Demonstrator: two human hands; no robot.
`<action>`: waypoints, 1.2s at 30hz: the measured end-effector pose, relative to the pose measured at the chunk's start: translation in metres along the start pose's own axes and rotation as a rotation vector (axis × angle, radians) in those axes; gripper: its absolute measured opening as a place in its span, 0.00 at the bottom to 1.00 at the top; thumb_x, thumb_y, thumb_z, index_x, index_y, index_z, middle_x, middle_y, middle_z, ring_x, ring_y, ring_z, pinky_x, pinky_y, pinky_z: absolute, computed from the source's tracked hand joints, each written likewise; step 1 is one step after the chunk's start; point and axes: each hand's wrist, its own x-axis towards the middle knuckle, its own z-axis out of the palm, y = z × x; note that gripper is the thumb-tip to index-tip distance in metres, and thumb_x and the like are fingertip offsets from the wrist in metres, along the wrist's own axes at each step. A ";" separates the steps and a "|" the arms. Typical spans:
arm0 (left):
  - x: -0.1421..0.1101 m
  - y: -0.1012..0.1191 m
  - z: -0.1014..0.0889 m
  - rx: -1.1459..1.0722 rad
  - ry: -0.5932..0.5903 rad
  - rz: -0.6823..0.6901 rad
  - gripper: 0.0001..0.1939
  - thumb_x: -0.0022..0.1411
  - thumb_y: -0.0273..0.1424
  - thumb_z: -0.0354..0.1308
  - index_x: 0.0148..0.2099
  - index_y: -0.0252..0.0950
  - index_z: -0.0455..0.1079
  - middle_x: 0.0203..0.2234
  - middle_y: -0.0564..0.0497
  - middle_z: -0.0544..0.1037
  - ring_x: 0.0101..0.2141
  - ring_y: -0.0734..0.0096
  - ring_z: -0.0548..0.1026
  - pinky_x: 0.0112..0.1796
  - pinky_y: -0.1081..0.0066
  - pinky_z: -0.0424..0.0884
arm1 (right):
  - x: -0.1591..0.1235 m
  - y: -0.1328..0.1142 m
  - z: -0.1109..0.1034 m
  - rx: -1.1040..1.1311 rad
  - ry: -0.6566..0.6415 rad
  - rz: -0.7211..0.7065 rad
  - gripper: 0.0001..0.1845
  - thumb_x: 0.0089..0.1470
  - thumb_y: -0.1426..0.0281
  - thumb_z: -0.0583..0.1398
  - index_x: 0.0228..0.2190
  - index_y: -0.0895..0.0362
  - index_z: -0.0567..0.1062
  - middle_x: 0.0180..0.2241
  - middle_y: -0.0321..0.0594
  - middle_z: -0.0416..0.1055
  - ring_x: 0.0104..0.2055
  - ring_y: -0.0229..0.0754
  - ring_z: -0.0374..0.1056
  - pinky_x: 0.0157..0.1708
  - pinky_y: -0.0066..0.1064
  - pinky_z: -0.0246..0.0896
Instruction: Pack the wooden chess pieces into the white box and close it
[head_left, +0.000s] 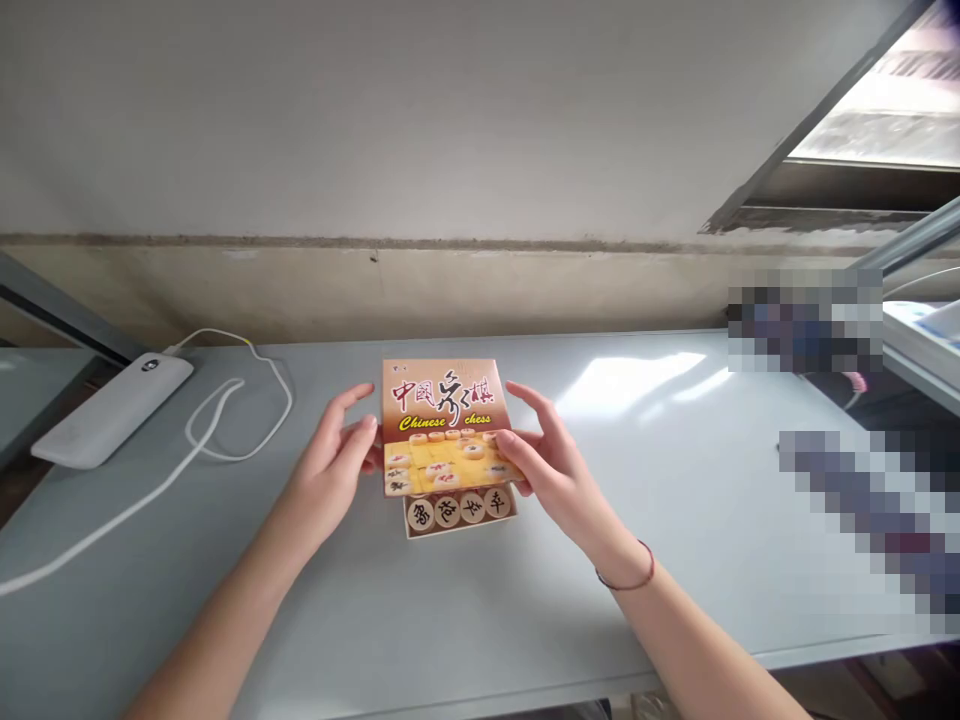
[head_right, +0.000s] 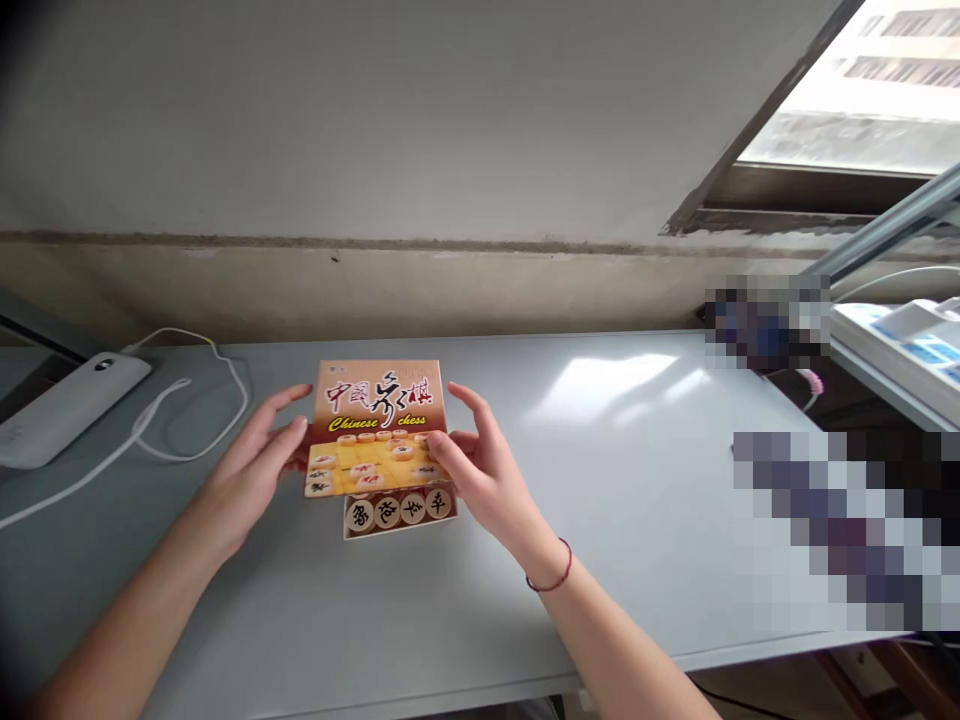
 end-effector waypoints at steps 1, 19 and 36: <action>0.001 -0.002 0.001 0.074 -0.009 0.016 0.28 0.63 0.49 0.48 0.60 0.41 0.56 0.32 0.51 0.77 0.33 0.64 0.76 0.35 0.67 0.71 | 0.002 0.001 -0.001 -0.009 0.008 0.019 0.31 0.58 0.56 0.55 0.59 0.50 0.54 0.33 0.39 0.74 0.29 0.38 0.70 0.21 0.26 0.65; -0.011 -0.002 0.005 0.684 -0.383 -0.022 0.19 0.64 0.39 0.40 0.55 0.44 0.57 0.19 0.59 0.70 0.17 0.71 0.64 0.20 0.75 0.54 | 0.002 -0.003 -0.032 -0.554 -0.370 0.111 0.20 0.60 0.60 0.51 0.53 0.50 0.62 0.22 0.32 0.70 0.24 0.38 0.67 0.23 0.28 0.60; 0.004 -0.019 0.022 0.819 -0.236 0.119 0.22 0.68 0.37 0.35 0.61 0.38 0.52 0.28 0.51 0.75 0.27 0.66 0.74 0.26 0.73 0.62 | 0.008 0.003 -0.026 -0.791 -0.211 0.036 0.27 0.62 0.60 0.47 0.60 0.52 0.54 0.25 0.36 0.71 0.21 0.39 0.62 0.20 0.29 0.56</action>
